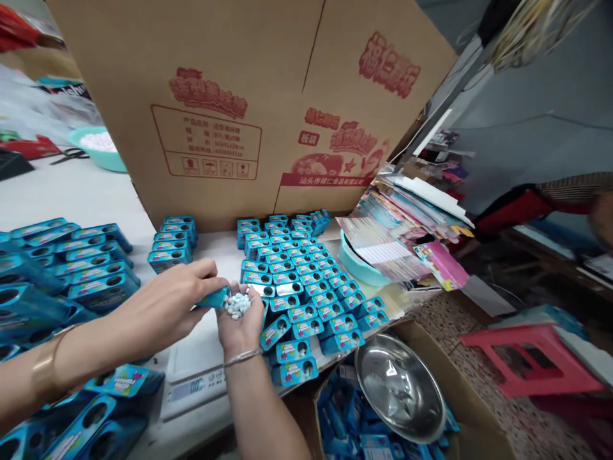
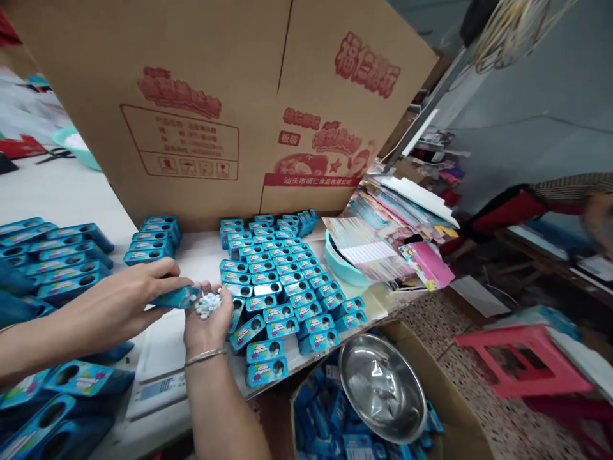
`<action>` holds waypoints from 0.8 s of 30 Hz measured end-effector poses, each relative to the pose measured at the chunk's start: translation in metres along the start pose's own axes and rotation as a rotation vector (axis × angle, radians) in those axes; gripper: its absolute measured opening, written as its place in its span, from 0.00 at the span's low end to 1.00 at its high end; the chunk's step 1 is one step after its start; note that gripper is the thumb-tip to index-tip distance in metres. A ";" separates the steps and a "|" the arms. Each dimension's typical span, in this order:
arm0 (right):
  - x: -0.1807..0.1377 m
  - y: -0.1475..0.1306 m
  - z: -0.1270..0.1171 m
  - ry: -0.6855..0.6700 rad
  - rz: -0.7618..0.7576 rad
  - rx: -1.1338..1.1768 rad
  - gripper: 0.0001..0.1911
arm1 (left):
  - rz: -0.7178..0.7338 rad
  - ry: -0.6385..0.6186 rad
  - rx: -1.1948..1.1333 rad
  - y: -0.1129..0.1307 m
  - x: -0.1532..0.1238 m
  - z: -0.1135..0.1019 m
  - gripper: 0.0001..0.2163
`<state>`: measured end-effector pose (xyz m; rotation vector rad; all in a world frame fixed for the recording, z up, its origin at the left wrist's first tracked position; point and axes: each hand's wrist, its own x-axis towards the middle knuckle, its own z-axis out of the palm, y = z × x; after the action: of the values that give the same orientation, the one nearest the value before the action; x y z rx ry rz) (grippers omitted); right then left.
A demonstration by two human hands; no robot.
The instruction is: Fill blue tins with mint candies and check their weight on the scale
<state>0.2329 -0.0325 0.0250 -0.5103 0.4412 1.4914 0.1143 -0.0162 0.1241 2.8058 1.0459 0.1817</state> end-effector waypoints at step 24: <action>-0.021 -0.042 0.005 -0.007 -0.022 0.011 0.11 | -0.315 0.068 -0.141 -0.030 -0.044 0.048 0.15</action>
<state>0.2735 -0.0472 0.0434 -0.4999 0.4364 1.4682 0.0700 -0.0269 0.0686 2.4864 1.4115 0.3031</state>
